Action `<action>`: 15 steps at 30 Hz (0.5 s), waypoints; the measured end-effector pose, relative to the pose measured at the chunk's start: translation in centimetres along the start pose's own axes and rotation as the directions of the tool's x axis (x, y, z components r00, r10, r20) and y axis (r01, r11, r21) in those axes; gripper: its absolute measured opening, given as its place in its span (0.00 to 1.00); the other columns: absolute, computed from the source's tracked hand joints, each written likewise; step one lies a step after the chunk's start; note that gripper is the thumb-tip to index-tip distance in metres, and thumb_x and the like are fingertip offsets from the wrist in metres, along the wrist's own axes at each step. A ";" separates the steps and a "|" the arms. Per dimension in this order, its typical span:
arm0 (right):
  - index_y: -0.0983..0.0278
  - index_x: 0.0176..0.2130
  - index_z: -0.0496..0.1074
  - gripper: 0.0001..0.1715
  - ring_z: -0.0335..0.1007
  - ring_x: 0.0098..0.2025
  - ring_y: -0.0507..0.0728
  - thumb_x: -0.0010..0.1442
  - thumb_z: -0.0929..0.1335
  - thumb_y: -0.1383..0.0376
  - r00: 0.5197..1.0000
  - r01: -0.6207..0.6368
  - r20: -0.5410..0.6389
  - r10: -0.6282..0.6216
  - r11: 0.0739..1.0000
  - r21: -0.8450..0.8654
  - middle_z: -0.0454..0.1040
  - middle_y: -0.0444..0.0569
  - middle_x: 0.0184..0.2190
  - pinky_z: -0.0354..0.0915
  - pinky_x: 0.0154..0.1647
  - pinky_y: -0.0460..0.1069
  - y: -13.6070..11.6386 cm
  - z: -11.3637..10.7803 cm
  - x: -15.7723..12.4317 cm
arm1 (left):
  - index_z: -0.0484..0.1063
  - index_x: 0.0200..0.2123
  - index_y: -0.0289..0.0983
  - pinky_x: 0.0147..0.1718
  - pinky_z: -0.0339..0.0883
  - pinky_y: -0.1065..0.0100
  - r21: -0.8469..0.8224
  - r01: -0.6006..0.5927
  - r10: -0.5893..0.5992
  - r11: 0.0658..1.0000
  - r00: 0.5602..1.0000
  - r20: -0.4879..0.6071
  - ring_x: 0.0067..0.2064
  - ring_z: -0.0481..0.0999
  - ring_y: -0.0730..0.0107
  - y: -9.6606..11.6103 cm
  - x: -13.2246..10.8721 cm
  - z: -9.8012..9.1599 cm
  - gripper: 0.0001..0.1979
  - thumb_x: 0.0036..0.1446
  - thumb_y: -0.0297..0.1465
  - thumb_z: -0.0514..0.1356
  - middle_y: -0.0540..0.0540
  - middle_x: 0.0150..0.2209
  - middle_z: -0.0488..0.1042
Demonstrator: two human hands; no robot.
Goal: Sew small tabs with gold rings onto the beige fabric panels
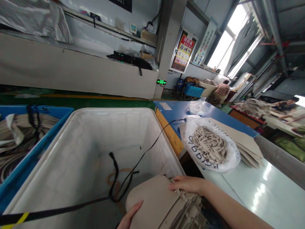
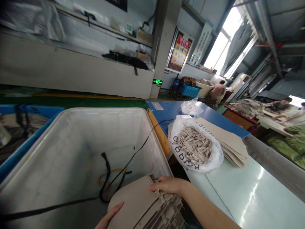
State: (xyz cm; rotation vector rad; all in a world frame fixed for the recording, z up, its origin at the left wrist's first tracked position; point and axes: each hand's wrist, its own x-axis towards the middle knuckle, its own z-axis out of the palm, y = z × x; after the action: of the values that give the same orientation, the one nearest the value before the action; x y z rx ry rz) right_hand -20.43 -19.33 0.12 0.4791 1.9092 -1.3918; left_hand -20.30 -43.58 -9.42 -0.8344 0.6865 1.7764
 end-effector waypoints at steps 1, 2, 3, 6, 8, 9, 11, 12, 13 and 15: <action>0.66 0.35 0.74 0.23 0.71 0.33 0.54 0.46 0.71 0.50 1.000 0.020 0.015 -0.020 1.000 0.015 0.75 0.45 0.30 0.64 0.36 0.47 -0.2 -0.1 0.1 | 0.59 0.58 0.27 0.41 0.71 0.47 -0.017 0.008 -0.009 1.000 1.000 -0.026 0.41 0.77 0.40 0.4 0.3 -0.2 0.40 0.45 0.39 0.66 0.34 0.35 0.79; 0.66 0.35 0.74 0.25 0.71 0.34 0.54 0.48 0.69 0.48 0.998 0.049 0.029 -0.050 0.998 0.035 0.75 0.45 0.30 0.63 0.37 0.47 -0.4 -0.3 0.1 | 0.58 0.58 0.25 0.40 0.71 0.47 -0.029 0.005 -0.007 1.000 0.999 -0.054 0.40 0.77 0.40 0.9 0.5 -0.3 0.40 0.45 0.39 0.66 0.33 0.34 0.79; 0.65 0.36 0.74 0.26 0.71 0.36 0.55 0.50 0.67 0.46 0.996 0.077 0.032 -0.079 0.995 0.059 0.75 0.46 0.32 0.63 0.38 0.47 -0.5 -0.4 0.1 | 0.58 0.58 0.25 0.39 0.72 0.48 -0.034 -0.006 0.004 0.999 0.996 -0.086 0.39 0.78 0.40 1.3 0.6 -0.5 0.40 0.45 0.40 0.66 0.34 0.33 0.79; 0.64 0.41 0.73 0.28 0.70 0.42 0.56 0.53 0.65 0.45 0.989 0.121 -0.099 -0.114 0.990 0.078 0.74 0.47 0.38 0.62 0.41 0.48 0.0 -0.6 -0.2 | 0.59 0.58 0.28 0.37 0.73 0.51 -0.006 -0.090 0.087 0.996 0.980 -0.180 0.36 0.79 0.44 2.7 0.8 -1.2 0.37 0.47 0.37 0.65 0.37 0.30 0.80; 0.65 0.42 0.72 0.28 0.69 0.43 0.57 0.53 0.65 0.46 0.966 0.147 -0.220 -0.134 0.988 0.041 0.74 0.48 0.38 0.61 0.43 0.49 1.1 -0.6 -0.4 | 0.57 0.59 0.31 0.35 0.74 0.54 0.008 -0.188 0.185 0.982 0.954 -0.238 0.31 0.80 0.49 3.8 0.9 -1.9 0.34 0.49 0.31 0.63 0.42 0.27 0.80; 0.66 0.42 0.72 0.28 0.69 0.43 0.57 0.52 0.66 0.47 0.954 0.172 -0.253 -0.160 0.985 0.024 0.74 0.49 0.38 0.61 0.43 0.49 1.9 -0.5 -0.5 | 0.57 0.59 0.32 0.34 0.74 0.56 0.014 -0.236 0.231 0.972 0.935 -0.270 0.28 0.79 0.51 4.4 1.0 -2.4 0.33 0.50 0.28 0.62 0.44 0.25 0.79; 0.67 0.42 0.72 0.27 0.70 0.42 0.57 0.50 0.68 0.50 0.933 0.231 -0.281 -0.224 0.973 -0.009 0.74 0.50 0.37 0.62 0.43 0.50 3.9 -0.2 -0.9 | 0.57 0.59 0.33 0.30 0.74 0.60 0.025 -0.307 0.298 0.951 0.895 -0.331 0.23 0.78 0.57 5.7 1.6 -3.6 0.31 0.51 0.23 0.60 0.49 0.22 0.78; 0.68 0.42 0.72 0.27 0.70 0.41 0.58 0.49 0.69 0.52 0.927 0.245 -0.287 -0.241 0.969 -0.020 0.74 0.51 0.37 0.62 0.42 0.50 4.9 -0.1 -1.2 | 0.57 0.59 0.33 0.27 0.74 0.63 0.035 -0.330 0.320 0.943 0.875 -0.363 0.20 0.77 0.59 6.5 2.0 -4.4 0.31 0.51 0.22 0.60 0.50 0.20 0.77; 0.68 0.42 0.72 0.26 0.70 0.40 0.58 0.48 0.69 0.54 0.924 0.252 -0.291 -0.248 0.967 -0.027 0.75 0.51 0.37 0.63 0.42 0.50 6.0 0.1 -1.6 | 0.58 0.59 0.33 0.25 0.73 0.65 0.051 -0.351 0.342 0.935 0.854 -0.393 0.19 0.75 0.62 7.2 2.4 -5.2 0.31 0.51 0.20 0.59 0.52 0.19 0.76; 0.68 0.42 0.72 0.25 0.71 0.39 0.59 0.49 0.69 0.55 0.922 0.249 -0.305 -0.239 0.969 -0.008 0.75 0.53 0.37 0.64 0.40 0.50 8.0 0.2 -2.5 | 0.59 0.58 0.33 0.19 0.70 0.70 0.103 -0.424 0.423 0.900 0.790 -0.443 0.16 0.73 0.66 8.8 3.2 -6.9 0.30 0.51 0.18 0.58 0.55 0.16 0.73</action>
State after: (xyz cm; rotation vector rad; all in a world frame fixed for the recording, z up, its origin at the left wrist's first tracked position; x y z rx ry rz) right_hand -13.36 -16.48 -3.38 0.5077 2.2621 -1.5823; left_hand -27.91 -49.96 -15.51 -1.1903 1.2667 1.9896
